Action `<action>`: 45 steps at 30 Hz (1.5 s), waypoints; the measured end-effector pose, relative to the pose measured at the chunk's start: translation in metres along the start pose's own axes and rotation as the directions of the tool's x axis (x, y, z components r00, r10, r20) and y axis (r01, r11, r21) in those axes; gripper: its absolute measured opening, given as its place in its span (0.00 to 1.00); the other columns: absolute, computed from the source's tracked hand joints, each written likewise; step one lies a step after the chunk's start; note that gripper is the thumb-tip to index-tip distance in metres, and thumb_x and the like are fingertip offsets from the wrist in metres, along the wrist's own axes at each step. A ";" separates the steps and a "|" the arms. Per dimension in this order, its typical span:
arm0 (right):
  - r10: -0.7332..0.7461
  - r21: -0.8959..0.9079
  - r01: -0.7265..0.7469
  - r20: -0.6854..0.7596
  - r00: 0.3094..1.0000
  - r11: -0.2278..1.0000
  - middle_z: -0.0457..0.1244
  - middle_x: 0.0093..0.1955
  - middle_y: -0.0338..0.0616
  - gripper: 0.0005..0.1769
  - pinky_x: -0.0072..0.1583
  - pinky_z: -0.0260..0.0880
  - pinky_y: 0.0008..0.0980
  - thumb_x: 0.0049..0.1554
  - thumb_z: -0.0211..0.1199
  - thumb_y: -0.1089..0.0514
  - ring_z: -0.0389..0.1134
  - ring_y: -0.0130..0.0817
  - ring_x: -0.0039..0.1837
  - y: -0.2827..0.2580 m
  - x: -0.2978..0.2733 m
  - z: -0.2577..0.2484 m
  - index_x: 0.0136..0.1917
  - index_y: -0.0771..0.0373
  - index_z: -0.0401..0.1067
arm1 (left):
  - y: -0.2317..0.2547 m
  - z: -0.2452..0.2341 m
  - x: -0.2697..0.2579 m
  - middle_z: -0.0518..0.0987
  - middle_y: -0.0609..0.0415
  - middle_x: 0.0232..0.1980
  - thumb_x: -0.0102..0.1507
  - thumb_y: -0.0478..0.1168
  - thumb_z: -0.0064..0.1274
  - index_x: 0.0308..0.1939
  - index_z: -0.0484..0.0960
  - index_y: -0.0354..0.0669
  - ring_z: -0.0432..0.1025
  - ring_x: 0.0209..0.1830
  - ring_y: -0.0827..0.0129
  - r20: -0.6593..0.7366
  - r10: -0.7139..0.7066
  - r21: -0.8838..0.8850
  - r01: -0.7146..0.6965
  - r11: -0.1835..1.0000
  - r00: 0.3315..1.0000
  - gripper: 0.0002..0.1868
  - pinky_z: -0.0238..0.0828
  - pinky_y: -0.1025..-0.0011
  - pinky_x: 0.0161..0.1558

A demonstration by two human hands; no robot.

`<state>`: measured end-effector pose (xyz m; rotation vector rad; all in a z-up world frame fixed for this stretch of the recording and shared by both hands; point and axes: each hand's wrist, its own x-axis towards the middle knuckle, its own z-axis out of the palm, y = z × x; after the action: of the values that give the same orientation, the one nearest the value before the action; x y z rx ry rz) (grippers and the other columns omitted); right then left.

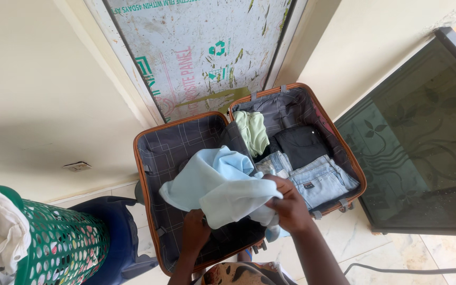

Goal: The person packs clothing items into a suitcase by taking folded or unfolded garments from a laundry basket, refolding them by hand, and placing them into the suitcase compartments.

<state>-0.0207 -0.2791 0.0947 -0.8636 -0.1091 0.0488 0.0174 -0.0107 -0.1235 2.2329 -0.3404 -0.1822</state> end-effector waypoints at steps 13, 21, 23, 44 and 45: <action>0.022 -0.199 -0.105 -0.377 0.926 0.974 0.71 0.52 0.50 0.22 0.59 0.73 0.36 0.58 0.69 0.59 0.72 0.37 0.54 -0.042 0.044 -0.018 0.62 0.72 0.73 | 0.134 0.061 0.024 0.70 0.48 0.56 0.50 0.54 0.70 0.58 0.74 0.39 0.65 0.56 0.58 0.271 -0.008 -0.554 0.163 0.816 0.963 0.38 0.63 0.62 0.54; 0.372 -0.868 -0.334 -0.192 0.908 0.367 0.63 0.64 0.51 0.70 0.65 0.61 0.36 0.37 0.89 0.52 0.63 0.38 0.66 -0.059 0.042 -0.047 0.79 0.66 0.45 | 0.125 0.036 0.036 0.79 0.56 0.28 0.67 0.57 0.54 0.34 0.83 0.34 0.68 0.27 0.78 0.354 -0.083 -0.838 0.355 0.416 0.932 0.26 0.63 0.74 0.31; 0.475 -0.880 -0.325 -0.134 0.870 0.347 0.68 0.60 0.51 0.48 0.62 0.65 0.35 0.42 0.82 0.56 0.67 0.36 0.61 -0.045 0.035 -0.045 0.71 0.66 0.62 | 0.138 0.027 0.037 0.80 0.57 0.31 0.67 0.56 0.56 0.37 0.84 0.32 0.69 0.31 0.77 0.353 0.021 -0.806 0.293 0.514 0.935 0.25 0.65 0.73 0.34; -0.755 -0.811 0.427 -0.027 0.655 0.399 0.70 0.50 0.41 0.08 0.53 0.70 0.25 0.69 0.61 0.75 0.67 0.22 0.49 -0.283 0.130 -0.085 0.57 0.67 0.74 | 0.254 -0.172 0.183 0.84 0.45 0.38 0.65 0.23 0.49 0.46 0.83 0.37 0.82 0.39 0.61 -0.549 0.157 -0.017 -0.198 0.980 0.821 0.11 0.74 0.68 0.42; -0.765 -0.788 0.478 0.015 0.643 0.387 0.70 0.51 0.42 0.08 0.54 0.70 0.24 0.69 0.60 0.76 0.67 0.23 0.49 -0.292 0.127 -0.077 0.57 0.67 0.73 | 0.277 -0.193 0.182 0.84 0.46 0.41 0.65 0.22 0.48 0.48 0.83 0.37 0.82 0.41 0.61 -0.592 0.246 0.033 -0.282 0.959 0.767 0.13 0.75 0.68 0.45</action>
<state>0.1143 -0.5160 0.2768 -1.6010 -0.1161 -0.9865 0.1879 -0.0910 0.2110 2.0279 -0.2912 0.6470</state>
